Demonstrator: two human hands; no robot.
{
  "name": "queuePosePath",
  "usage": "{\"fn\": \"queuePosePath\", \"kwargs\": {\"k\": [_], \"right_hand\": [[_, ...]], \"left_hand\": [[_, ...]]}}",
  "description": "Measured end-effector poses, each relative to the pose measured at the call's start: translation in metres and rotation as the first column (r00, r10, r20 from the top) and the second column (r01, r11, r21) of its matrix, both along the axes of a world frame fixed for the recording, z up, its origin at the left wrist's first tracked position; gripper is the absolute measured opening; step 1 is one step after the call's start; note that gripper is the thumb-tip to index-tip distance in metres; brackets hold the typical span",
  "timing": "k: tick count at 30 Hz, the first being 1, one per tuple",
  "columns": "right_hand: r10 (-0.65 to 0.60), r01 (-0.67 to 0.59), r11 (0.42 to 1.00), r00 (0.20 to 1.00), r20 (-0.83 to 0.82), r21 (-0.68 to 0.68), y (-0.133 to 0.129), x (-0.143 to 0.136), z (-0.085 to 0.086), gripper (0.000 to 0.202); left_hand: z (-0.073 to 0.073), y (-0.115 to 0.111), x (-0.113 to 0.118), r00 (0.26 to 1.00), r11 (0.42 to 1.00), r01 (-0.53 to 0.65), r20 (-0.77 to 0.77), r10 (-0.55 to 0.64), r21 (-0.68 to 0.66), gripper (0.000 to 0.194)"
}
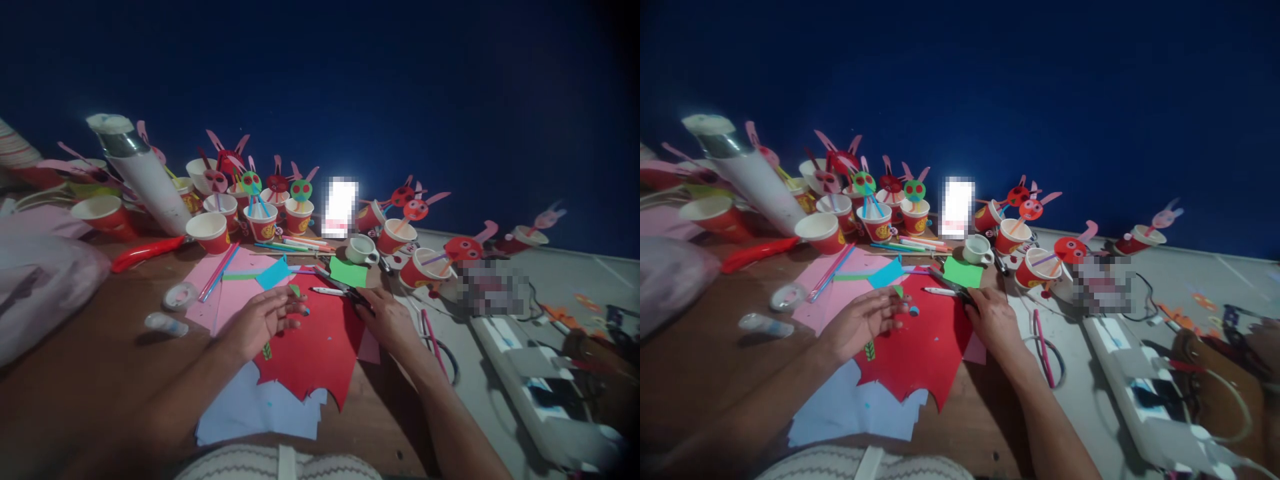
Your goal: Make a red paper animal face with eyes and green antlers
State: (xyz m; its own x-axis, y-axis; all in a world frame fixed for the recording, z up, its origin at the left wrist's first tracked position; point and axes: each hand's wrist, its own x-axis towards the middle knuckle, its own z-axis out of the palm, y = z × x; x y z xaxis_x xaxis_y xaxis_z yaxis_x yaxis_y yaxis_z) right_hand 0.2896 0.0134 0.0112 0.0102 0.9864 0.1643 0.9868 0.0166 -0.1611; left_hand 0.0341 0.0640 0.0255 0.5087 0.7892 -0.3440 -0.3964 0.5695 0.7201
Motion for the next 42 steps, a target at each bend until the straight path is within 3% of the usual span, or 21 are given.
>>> {"fn": "queuePosePath", "kwargs": {"k": [6,9,11,13,15,18,21,27,36,39,42], "right_hand": [[0.042,-0.023,0.984,0.994,-0.105,0.175,0.000,-0.004,0.007,0.021],[0.082,0.001,0.976,0.926,-0.370,0.220,-0.003,-0.017,0.012,0.020],[0.104,-0.031,0.992,0.748,-0.655,0.122,-0.008,-0.033,0.015,0.019],[-0.029,-0.079,0.994,0.459,-0.888,-0.074,-0.014,-0.051,0.015,0.021],[-0.111,-0.131,0.981,0.210,-0.971,-0.140,-0.020,-0.070,0.014,0.021],[-0.158,-0.208,0.966,0.003,-0.987,-0.156,-0.023,-0.091,0.011,0.022],[-0.170,-0.191,0.971,-0.117,-0.978,-0.146,-0.019,-0.102,0.010,0.021],[-0.161,-0.113,0.983,-0.188,-0.969,-0.141,-0.011,-0.109,0.007,0.022],[-0.141,-0.116,0.986,-0.159,-0.977,-0.123,-0.008,-0.110,0.002,0.021],[-0.111,-0.121,0.988,-0.107,-0.988,-0.098,-0.005,-0.107,-0.001,0.020],[-0.061,-0.095,0.993,0.038,-0.997,-0.065,-0.001,-0.099,-0.004,0.020]], "left_hand": [[0.000,-0.003,0.004,0.994,0.998,-0.066,-0.090,0.066,0.007,0.016],[0.000,-0.009,0.007,0.984,0.993,-0.107,-0.137,0.113,0.048,0.019],[-0.001,-0.015,0.011,0.969,0.982,-0.160,-0.176,0.175,0.096,0.020],[-0.004,-0.024,0.015,0.950,0.967,-0.208,-0.206,0.236,0.149,0.019],[-0.007,-0.032,0.020,0.941,0.955,-0.228,-0.209,0.266,0.187,0.016],[-0.011,-0.038,0.024,0.940,0.950,-0.241,-0.196,0.279,0.198,0.015],[-0.014,-0.038,0.025,0.940,0.949,-0.258,-0.179,0.290,0.181,0.016],[-0.018,-0.035,0.023,0.950,0.956,-0.255,-0.148,0.275,0.144,0.020],[-0.021,-0.034,0.026,0.956,0.961,-0.233,-0.144,0.254,0.147,0.020],[-0.020,-0.032,0.026,0.954,0.963,-0.222,-0.169,0.247,0.156,0.022],[-0.014,-0.027,0.023,0.947,0.967,-0.205,-0.218,0.236,0.154,0.024]]}}
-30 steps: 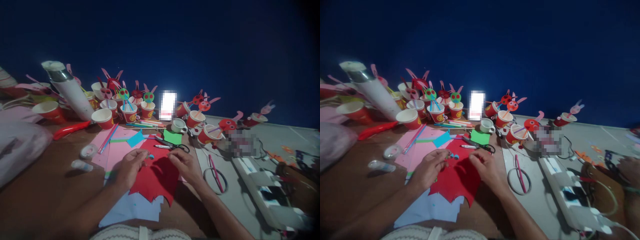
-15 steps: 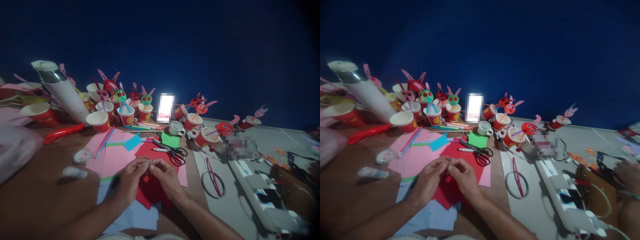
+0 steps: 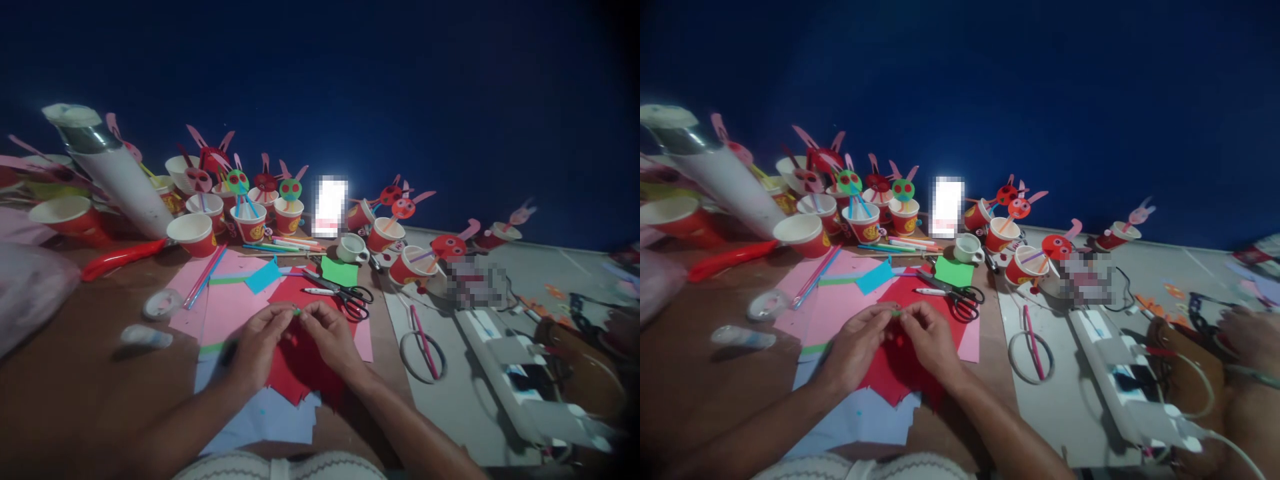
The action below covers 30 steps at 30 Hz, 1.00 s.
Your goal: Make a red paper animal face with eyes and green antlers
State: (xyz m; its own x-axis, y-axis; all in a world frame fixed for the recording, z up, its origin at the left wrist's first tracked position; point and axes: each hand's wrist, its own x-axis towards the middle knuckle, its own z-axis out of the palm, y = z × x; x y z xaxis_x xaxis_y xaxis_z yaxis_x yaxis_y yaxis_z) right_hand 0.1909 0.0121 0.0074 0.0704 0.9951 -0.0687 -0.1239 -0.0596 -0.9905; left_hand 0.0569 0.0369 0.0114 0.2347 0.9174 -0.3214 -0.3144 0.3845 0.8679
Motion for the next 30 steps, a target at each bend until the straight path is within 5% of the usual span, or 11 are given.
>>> {"fn": "queuePosePath", "kwargs": {"k": [5,8,12,15,18,25,30], "right_hand": [[0.049,-0.045,0.999,0.935,0.352,-0.020,0.005,0.020,-0.006,0.023],[0.089,-0.081,0.996,0.883,0.461,-0.037,0.008,0.025,-0.009,0.023],[0.151,-0.129,0.989,0.829,0.538,-0.078,0.009,0.026,-0.008,0.022],[0.186,-0.151,0.983,0.780,0.598,-0.109,0.007,0.024,-0.005,0.023],[0.210,-0.162,0.978,0.734,0.646,-0.134,0.007,0.019,-0.002,0.022],[0.228,-0.153,0.974,0.644,0.730,-0.169,0.014,0.008,0.006,0.018],[0.256,-0.153,0.966,0.469,0.846,-0.208,0.017,0.003,0.011,0.017]], "left_hand": [[0.023,0.012,-0.019,0.993,0.998,0.060,-0.102,-0.058,0.014,0.018],[0.027,0.014,-0.035,0.869,0.925,0.285,-0.474,-0.139,0.251,0.017],[0.009,0.011,-0.049,0.677,0.617,0.559,-0.735,0.047,0.554,0.021],[-0.004,0.009,-0.052,0.580,0.374,0.725,-0.806,0.121,0.578,0.027],[-0.009,0.008,-0.052,0.491,0.255,0.812,-0.851,0.189,0.525,0.028],[-0.010,0.009,-0.052,0.430,0.240,0.844,-0.873,0.231,0.479,0.025],[-0.014,0.010,-0.053,0.423,0.244,0.850,-0.881,0.209,0.466,0.027]]}}
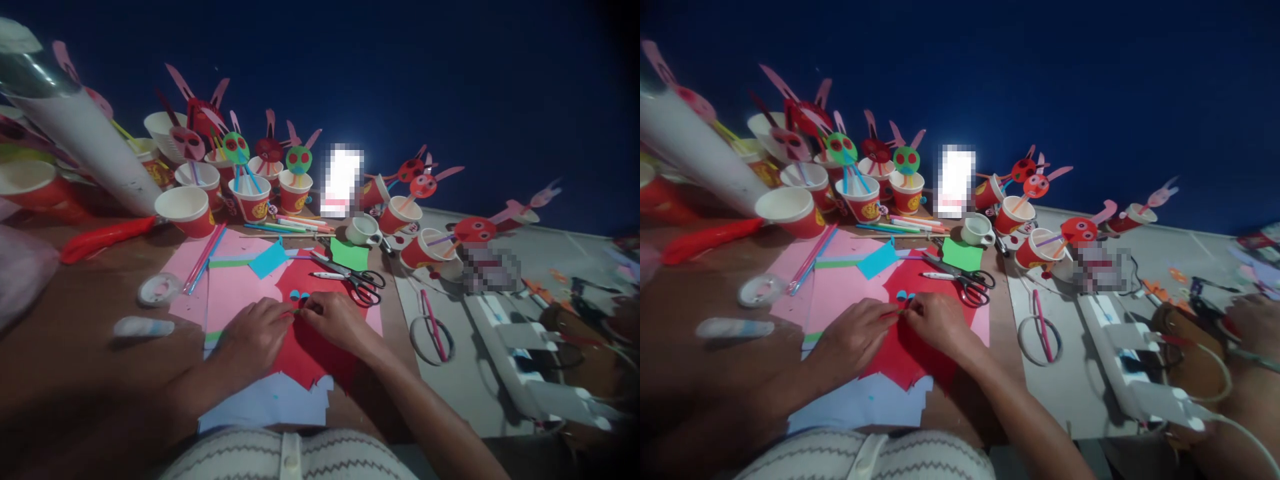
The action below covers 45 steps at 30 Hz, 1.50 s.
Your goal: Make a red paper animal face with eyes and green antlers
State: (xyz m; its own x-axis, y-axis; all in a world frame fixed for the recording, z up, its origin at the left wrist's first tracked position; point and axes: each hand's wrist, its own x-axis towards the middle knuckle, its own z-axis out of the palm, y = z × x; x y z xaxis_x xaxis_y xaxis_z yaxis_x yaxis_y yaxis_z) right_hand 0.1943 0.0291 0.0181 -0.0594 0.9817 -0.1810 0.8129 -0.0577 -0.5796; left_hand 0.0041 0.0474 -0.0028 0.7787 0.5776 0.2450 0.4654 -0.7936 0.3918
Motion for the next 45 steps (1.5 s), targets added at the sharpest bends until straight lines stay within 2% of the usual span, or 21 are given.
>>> {"fn": "queuePosePath", "kwargs": {"k": [12,20,23,26,29,32,35,39,45], "right_hand": [[0.008,-0.011,1.000,0.964,0.264,0.010,-0.001,-0.009,-0.003,0.018],[0.013,-0.010,1.000,0.947,0.322,-0.009,-0.001,-0.013,-0.004,0.019],[0.004,0.001,1.000,0.962,0.272,-0.015,-0.001,-0.008,0.000,0.020],[-0.032,0.034,0.999,0.989,0.145,-0.012,-0.004,0.007,0.005,0.020],[-0.112,0.110,0.993,0.992,0.052,0.030,-0.012,0.025,0.009,0.025],[-0.128,0.128,0.990,0.992,-0.015,0.058,-0.024,0.033,0.008,0.028],[-0.054,0.061,0.986,0.997,-0.046,0.155,-0.035,0.028,0.001,0.021],[0.092,-0.135,0.932,0.986,0.143,0.336,-0.037,0.014,-0.012,0.025],[0.078,-0.248,0.875,0.920,0.384,0.416,-0.029,0.009,-0.028,0.022]], "left_hand": [[-0.009,0.003,-0.001,1.000,0.998,-0.019,0.008,0.020,-0.059,0.031],[-0.013,0.003,0.000,0.999,0.999,-0.031,-0.034,0.030,-0.028,0.036],[-0.012,0.002,0.001,0.997,1.000,-0.026,-0.073,0.026,0.002,0.033],[-0.010,0.002,0.002,0.994,1.000,-0.027,-0.103,0.028,0.013,0.032],[-0.008,0.002,0.003,0.992,1.000,-0.030,-0.119,0.029,-0.004,0.032],[-0.008,0.002,0.003,0.994,1.000,-0.024,-0.107,0.023,-0.010,0.032],[-0.009,0.002,0.003,0.996,1.000,-0.025,-0.091,0.025,0.001,0.030],[-0.010,0.002,0.004,0.996,0.999,-0.032,-0.087,0.033,0.007,0.028],[-0.009,0.003,0.002,0.998,0.999,-0.026,-0.054,0.025,-0.030,0.033]]}}
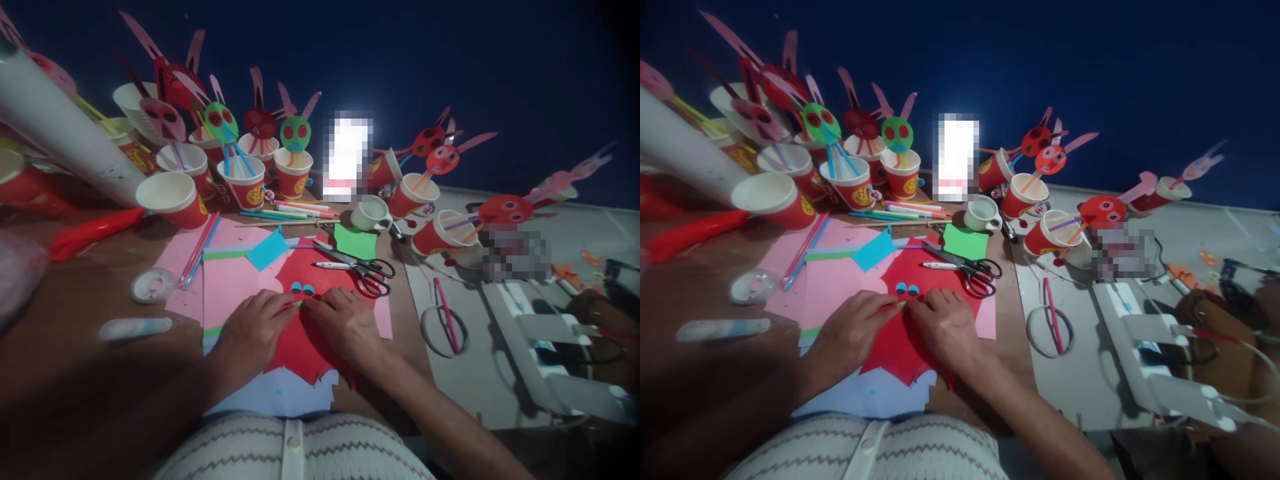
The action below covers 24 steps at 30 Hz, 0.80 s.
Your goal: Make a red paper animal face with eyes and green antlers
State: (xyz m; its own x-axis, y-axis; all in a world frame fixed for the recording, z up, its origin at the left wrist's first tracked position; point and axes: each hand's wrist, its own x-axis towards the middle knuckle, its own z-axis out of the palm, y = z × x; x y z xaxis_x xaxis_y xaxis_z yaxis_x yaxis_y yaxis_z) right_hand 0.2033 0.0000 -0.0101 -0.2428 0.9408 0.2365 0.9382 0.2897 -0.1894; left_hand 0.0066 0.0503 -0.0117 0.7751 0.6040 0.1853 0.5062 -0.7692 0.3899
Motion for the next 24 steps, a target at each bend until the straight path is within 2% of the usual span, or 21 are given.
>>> {"fn": "queuePosePath", "kwargs": {"k": [3,8,11,18,21,24], "right_hand": [[0.018,-0.018,1.000,0.999,0.038,0.000,0.000,0.002,-0.004,0.020],[0.028,-0.027,1.000,0.999,-0.040,0.009,0.003,0.002,0.000,0.021],[0.051,-0.051,0.999,0.998,-0.023,0.007,0.006,0.003,0.000,0.021],[0.145,-0.151,0.983,0.987,0.063,0.100,0.012,0.005,-0.013,0.019],[0.143,-0.143,0.984,0.990,0.009,0.109,0.013,0.004,-0.016,0.021],[0.107,-0.098,0.993,0.978,-0.179,0.061,0.012,0.002,-0.012,0.019]], "left_hand": [[0.001,0.001,-0.001,0.999,0.999,-0.004,0.039,0.005,-0.033,0.037],[0.001,0.003,-0.002,0.995,0.998,-0.001,0.104,0.007,-0.065,0.039],[0.000,0.004,-0.002,0.991,0.997,-0.006,0.132,0.017,-0.082,0.038],[0.000,0.005,-0.001,0.988,0.995,-0.006,0.155,0.021,-0.097,0.034],[0.001,0.005,0.001,0.987,0.995,-0.026,0.154,0.041,-0.098,0.034],[0.003,0.005,0.002,0.985,0.993,-0.047,0.159,0.064,-0.105,0.030]]}}
